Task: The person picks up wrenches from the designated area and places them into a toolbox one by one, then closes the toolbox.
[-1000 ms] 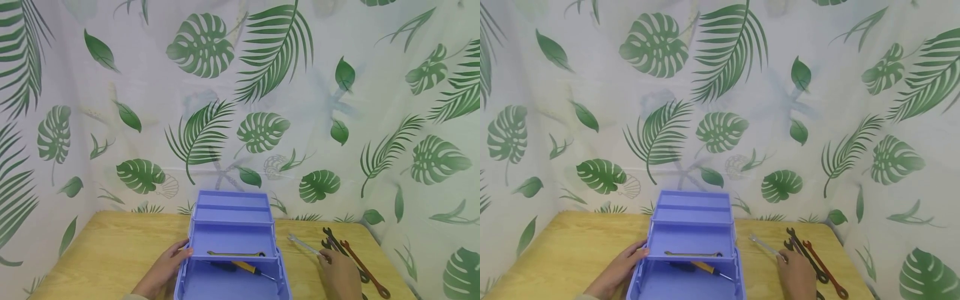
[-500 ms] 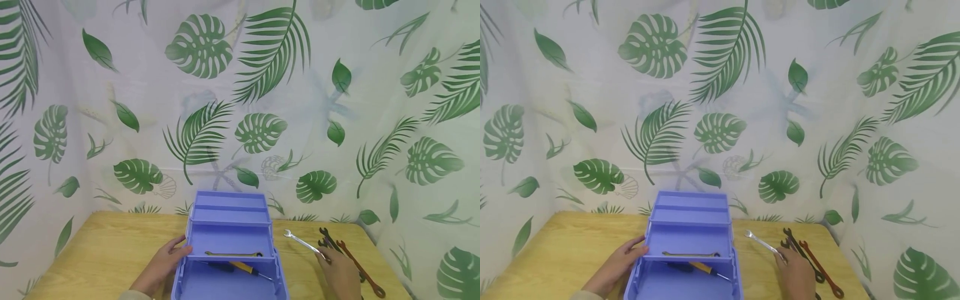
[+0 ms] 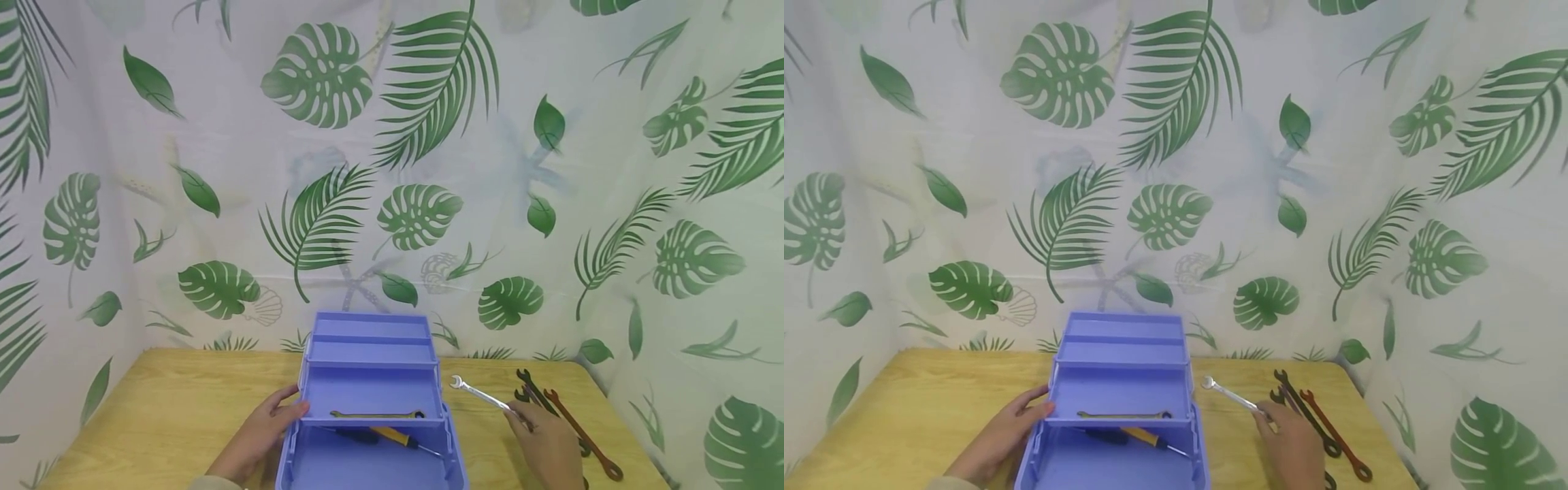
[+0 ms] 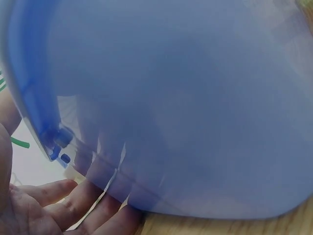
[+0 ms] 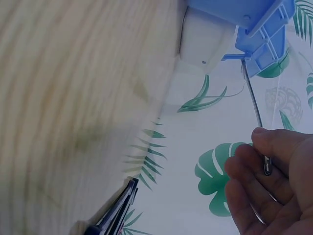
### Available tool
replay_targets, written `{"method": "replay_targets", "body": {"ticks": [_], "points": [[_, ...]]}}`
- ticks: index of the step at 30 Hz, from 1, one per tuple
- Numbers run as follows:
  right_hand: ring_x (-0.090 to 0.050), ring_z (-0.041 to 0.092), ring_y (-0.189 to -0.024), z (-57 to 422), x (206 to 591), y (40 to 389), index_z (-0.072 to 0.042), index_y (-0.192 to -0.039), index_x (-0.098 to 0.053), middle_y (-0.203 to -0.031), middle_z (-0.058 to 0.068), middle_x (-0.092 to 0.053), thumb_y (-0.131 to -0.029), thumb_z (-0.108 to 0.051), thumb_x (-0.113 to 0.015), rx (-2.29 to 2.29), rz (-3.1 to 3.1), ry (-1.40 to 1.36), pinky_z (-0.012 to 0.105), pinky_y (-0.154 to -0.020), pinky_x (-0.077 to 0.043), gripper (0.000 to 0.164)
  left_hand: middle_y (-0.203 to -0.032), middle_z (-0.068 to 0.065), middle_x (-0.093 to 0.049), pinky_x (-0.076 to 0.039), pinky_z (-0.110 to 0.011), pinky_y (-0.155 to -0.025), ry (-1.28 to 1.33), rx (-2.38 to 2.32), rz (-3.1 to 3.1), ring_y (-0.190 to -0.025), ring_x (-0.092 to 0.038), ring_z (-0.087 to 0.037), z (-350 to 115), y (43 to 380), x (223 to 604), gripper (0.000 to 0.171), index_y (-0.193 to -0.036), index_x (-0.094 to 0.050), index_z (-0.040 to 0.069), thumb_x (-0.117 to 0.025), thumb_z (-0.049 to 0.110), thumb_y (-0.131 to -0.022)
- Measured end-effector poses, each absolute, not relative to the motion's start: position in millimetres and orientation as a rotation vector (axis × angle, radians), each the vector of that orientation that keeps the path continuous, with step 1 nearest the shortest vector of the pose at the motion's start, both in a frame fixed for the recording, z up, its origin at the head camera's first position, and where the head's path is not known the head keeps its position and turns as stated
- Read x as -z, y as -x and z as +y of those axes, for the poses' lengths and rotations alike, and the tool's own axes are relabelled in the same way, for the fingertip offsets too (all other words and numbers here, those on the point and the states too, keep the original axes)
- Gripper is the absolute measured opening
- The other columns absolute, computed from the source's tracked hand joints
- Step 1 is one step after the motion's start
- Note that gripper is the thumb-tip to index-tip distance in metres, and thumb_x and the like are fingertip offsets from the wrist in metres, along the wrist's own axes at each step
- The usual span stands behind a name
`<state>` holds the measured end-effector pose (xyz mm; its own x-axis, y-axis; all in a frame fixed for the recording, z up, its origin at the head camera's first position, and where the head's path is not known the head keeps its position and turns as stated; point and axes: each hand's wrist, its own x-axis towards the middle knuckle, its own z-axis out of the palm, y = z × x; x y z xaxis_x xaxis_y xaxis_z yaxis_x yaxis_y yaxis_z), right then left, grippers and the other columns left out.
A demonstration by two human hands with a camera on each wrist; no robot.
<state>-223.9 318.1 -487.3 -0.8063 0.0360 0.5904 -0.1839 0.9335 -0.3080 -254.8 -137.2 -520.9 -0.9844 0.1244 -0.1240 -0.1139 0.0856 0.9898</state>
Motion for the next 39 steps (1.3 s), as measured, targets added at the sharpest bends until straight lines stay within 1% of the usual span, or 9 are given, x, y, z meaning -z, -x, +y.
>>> {"method": "replay_targets", "body": {"ticks": [2, 9, 15, 17, 23, 26, 30, 36, 39], "points": [[-0.043, 0.001, -0.055, 317.2, 487.6, 223.5, -0.013, -0.093, -0.081, -0.076, -0.006, -0.073, -0.083, -0.012, -0.087, -0.477, -2.468, -0.113, 0.022, -0.047, -0.035, 0.012, -0.133, -0.029, -0.063, -0.058, -0.052, -0.093, -0.025, -2.018, 2.165, -0.117, -0.066, -0.036, -137.4, 255.3, 521.9, 0.071, -0.156, -0.036, -0.003, -0.065, 0.033, -0.101], [-0.062, 0.007, -0.062, 312.1, 485.5, 221.7, -0.016, -0.092, -0.081, -0.082, -0.003, -0.077, -0.081, -0.012, -0.088, -0.474, -2.456, -0.147, 0.022, -0.049, -0.044, 0.014, -0.131, -0.028, -0.064, -0.060, -0.050, -0.089, -0.041, -2.039, 2.135, -0.111, -0.069, -0.034, -138.8, 256.0, 524.9, 0.072, -0.156, -0.034, -0.004, -0.064, 0.033, -0.102], [-0.063, 0.008, -0.063, 307.7, 482.9, 218.2, -0.019, -0.090, -0.080, -0.080, -0.007, -0.077, -0.079, -0.013, -0.090, -0.456, -2.423, -0.180, 0.022, -0.049, -0.044, 0.016, -0.124, -0.022, -0.066, -0.060, -0.049, -0.087, -0.049, -2.021, 2.139, -0.107, -0.069, -0.034, -140.5, 254.5, 523.4, 0.073, -0.157, -0.032, -0.003, -0.063, 0.035, -0.103], [-0.065, 0.009, -0.063, 306.2, 481.7, 216.9, -0.018, -0.090, -0.080, -0.080, -0.006, -0.077, -0.079, -0.013, -0.090, -0.451, -2.408, -0.191, 0.022, -0.048, -0.044, 0.016, -0.123, -0.022, -0.066, -0.060, -0.049, -0.087, -0.051, -2.027, 2.132, -0.107, -0.069, -0.035, -140.7, 253.7, 522.8, 0.072, -0.157, -0.032, -0.003, -0.063, 0.034, -0.103], [-0.071, 0.017, -0.065, 305.5, 479.4, 214.8, -0.011, -0.091, -0.082, -0.080, 0.000, -0.077, -0.076, -0.009, -0.091, -0.414, -2.284, -0.242, 0.026, -0.050, -0.052, 0.018, -0.124, -0.022, -0.066, -0.060, -0.049, -0.087, -0.044, -2.026, 2.144, -0.109, -0.069, -0.034, -139.2, 253.9, 523.3, 0.071, -0.156, -0.034, -0.002, -0.063, 0.034, -0.102], [-0.070, 0.015, -0.064, 306.0, 479.3, 214.2, -0.011, -0.091, -0.081, -0.080, 0.000, -0.077, -0.075, -0.009, -0.091, -0.400, -2.240, -0.257, 0.026, -0.050, -0.052, 0.019, -0.124, -0.022, -0.067, -0.059, -0.049, -0.087, -0.045, -2.031, 2.151, -0.109, -0.068, -0.034, -137.9, 254.9, 523.5, 0.071, -0.156, -0.035, -0.002, -0.063, 0.034, -0.102], [-0.072, 0.015, -0.067, 304.9, 480.3, 212.6, -0.013, -0.091, -0.081, -0.082, -0.002, -0.077, -0.075, -0.010, -0.091, -0.392, -2.225, -0.288, 0.027, -0.053, -0.055, 0.020, -0.123, -0.022, -0.067, -0.059, -0.050, -0.088, -0.051, -2.032, 2.148, -0.109, -0.069, -0.035, -137.4, 254.2, 522.7, 0.071, -0.156, -0.034, -0.003, -0.063, 0.033, -0.102], [-0.075, 0.020, -0.078, 296.7, 477.7, 210.0, -0.015, -0.094, -0.081, -0.090, -0.001, -0.079, -0.076, -0.011, -0.090, -0.411, -2.253, -0.272, 0.039, -0.062, -0.061, 0.021, -0.123, -0.022, -0.066, -0.060, -0.049, -0.087, -0.059, -2.043, 2.117, -0.107, -0.069, -0.035, -137.5, 252.9, 521.2, 0.072, -0.157, -0.032, -0.003, -0.062, 0.034, -0.103], [-0.076, 0.020, -0.079, 291.3, 477.2, 210.1, -0.015, -0.094, -0.081, -0.091, -0.001, -0.079, -0.075, -0.010, -0.091, -0.414, -2.233, -0.307, 0.041, -0.064, -0.062, 0.022, -0.125, -0.023, -0.065, -0.060, -0.049, -0.087, -0.056, -2.049, 2.100, -0.107, -0.069, -0.035, -137.4, 252.5, 521.1, 0.073, -0.157, -0.031, -0.004, -0.062, 0.034, -0.103]]}}
